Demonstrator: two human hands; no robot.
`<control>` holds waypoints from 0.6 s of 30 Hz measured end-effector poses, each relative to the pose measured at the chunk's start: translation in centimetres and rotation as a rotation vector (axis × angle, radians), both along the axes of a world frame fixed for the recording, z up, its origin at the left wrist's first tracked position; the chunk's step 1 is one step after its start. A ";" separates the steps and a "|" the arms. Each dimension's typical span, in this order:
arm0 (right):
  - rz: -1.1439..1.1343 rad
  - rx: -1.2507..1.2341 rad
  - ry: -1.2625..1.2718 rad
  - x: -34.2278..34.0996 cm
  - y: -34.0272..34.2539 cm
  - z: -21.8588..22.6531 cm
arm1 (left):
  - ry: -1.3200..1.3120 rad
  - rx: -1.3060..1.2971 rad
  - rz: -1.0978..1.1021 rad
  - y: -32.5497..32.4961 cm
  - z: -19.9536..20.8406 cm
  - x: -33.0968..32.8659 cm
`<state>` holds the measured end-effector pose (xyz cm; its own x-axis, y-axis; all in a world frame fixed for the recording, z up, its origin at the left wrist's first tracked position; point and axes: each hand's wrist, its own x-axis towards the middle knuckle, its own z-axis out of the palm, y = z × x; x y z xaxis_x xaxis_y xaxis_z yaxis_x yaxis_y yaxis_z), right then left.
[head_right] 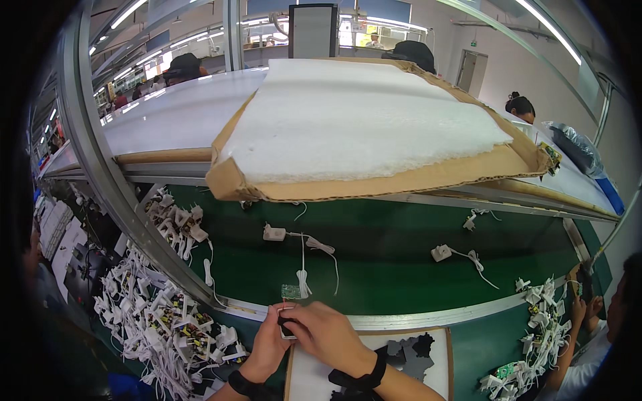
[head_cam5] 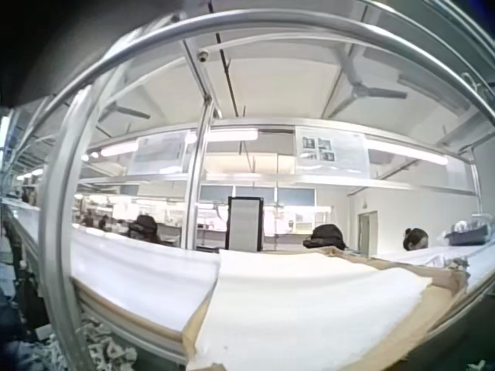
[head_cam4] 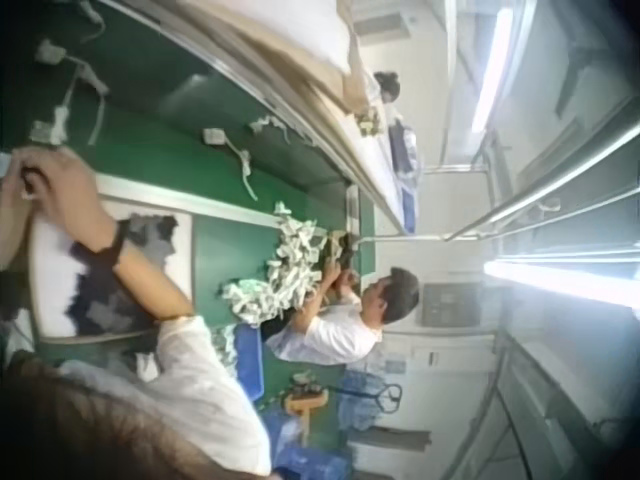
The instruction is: The recorder is assembling electronic circuit boards, connecting wire harnesses, and preparing them for packaging.
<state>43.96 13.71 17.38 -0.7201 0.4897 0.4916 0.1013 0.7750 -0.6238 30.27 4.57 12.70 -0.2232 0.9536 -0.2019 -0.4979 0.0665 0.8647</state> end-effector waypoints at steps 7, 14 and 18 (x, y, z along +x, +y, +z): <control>-0.072 0.129 0.107 -0.5 0.1 -0.5 | 0.215 0.084 0.054 0.2 -1.4 0.4; -0.059 -0.047 0.049 -0.1 0.4 -0.7 | 0.416 0.208 0.120 0.3 -1.8 0.3; -0.117 -0.087 0.044 -0.4 0.2 -0.7 | 0.283 0.175 0.080 0.1 -0.6 0.4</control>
